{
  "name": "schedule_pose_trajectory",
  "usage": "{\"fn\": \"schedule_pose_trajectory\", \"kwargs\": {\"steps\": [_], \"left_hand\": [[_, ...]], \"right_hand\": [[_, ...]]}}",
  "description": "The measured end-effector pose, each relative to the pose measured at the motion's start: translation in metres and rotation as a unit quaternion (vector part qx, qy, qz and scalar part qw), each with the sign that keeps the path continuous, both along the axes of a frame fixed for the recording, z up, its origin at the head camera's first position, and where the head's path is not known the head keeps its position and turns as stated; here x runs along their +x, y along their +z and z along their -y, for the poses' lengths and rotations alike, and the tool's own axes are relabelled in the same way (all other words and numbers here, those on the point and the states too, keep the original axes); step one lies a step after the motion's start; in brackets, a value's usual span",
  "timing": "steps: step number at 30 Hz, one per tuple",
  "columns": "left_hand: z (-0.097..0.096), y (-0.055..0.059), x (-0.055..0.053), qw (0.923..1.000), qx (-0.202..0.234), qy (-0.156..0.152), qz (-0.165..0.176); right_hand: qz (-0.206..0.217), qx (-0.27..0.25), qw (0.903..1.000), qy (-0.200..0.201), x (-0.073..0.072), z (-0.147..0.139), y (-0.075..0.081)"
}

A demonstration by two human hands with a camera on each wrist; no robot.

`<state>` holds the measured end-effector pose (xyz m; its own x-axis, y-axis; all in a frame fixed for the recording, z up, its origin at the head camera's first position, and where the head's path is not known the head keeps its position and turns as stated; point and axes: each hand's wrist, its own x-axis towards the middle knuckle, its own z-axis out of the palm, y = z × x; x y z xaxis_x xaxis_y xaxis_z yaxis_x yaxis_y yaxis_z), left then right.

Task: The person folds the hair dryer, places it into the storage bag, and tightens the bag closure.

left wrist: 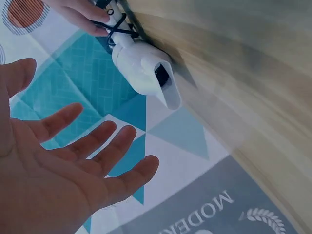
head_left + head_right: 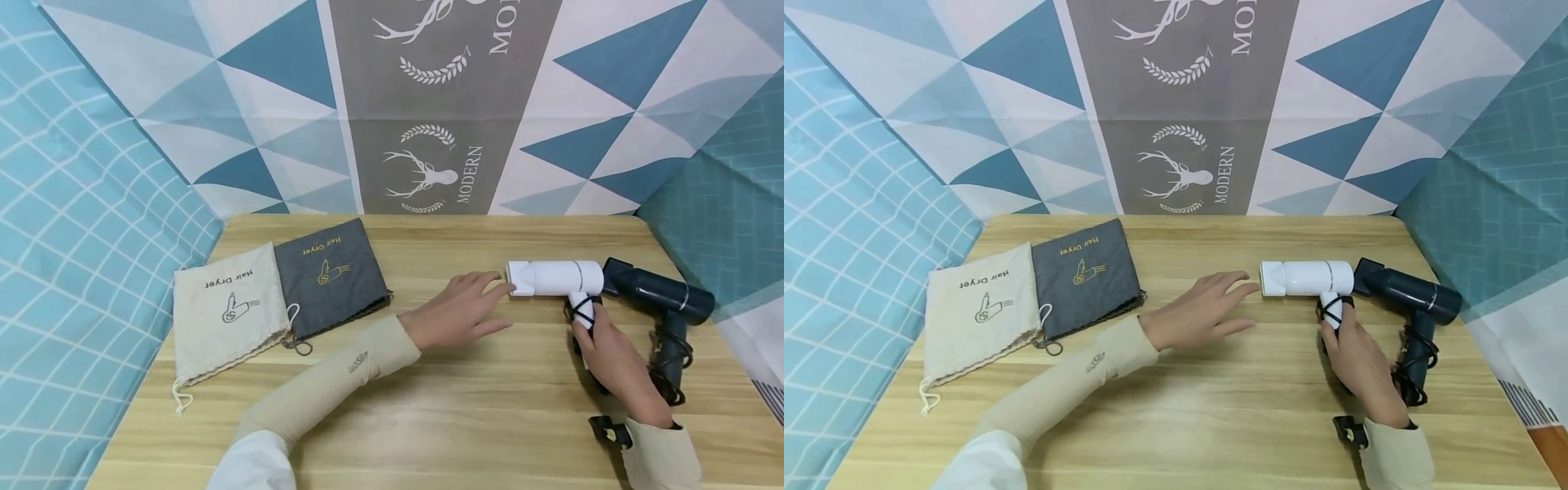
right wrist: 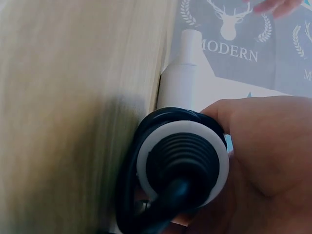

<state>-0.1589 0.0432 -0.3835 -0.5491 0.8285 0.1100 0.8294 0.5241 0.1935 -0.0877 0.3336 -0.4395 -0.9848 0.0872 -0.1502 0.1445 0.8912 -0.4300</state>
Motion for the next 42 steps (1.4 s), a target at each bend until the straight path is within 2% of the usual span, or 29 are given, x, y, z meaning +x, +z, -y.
{"fn": "schedule_pose_trajectory", "kwargs": {"steps": [6,12,15,18,24,26,30,32,37,42], "left_hand": [[-0.024,-0.003,-0.011,0.9996,-0.019,-0.001,-0.02],[-0.042,-0.007,-0.021,0.9996,-0.025,0.01,0.006],[-0.049,-0.012,-0.029,0.9993,-0.02,0.019,0.026],[-0.058,-0.018,-0.039,0.9993,-0.009,0.026,0.026],[-0.079,-0.029,-0.06,0.9987,-0.011,0.049,-0.002],[-0.086,-0.03,-0.065,0.9981,-0.018,0.059,0.009],[-0.102,-0.031,-0.072,0.9949,-0.02,0.078,0.06],[-0.111,-0.03,-0.075,0.9938,-0.018,0.08,0.075],[-0.134,-0.029,-0.082,0.9937,-0.035,0.08,0.07],[-0.152,-0.032,-0.087,0.9924,-0.046,0.08,0.08]], "right_hand": [[-0.006,-0.004,1.0,0.0,0.001,-0.001,-0.002],[-0.01,-0.012,0.9999,-0.007,0.0,-0.001,-0.002],[-0.008,-0.014,0.9998,-0.012,0.0,0.0,-0.002],[-0.004,-0.016,0.9997,-0.015,0.0,0.001,-0.003],[-0.011,-0.015,0.9997,-0.013,0.0,-0.002,-0.002],[-0.016,-0.014,0.9997,-0.01,0.0,-0.002,-0.002],[-0.016,-0.017,0.9997,-0.004,0.0,-0.003,-0.001],[-0.016,-0.017,0.9997,-0.003,0.0,-0.004,-0.001],[-0.016,-0.016,0.9997,-0.004,0.0,-0.005,-0.003],[-0.015,-0.018,0.9997,-0.001,-0.001,-0.005,-0.003]]}}
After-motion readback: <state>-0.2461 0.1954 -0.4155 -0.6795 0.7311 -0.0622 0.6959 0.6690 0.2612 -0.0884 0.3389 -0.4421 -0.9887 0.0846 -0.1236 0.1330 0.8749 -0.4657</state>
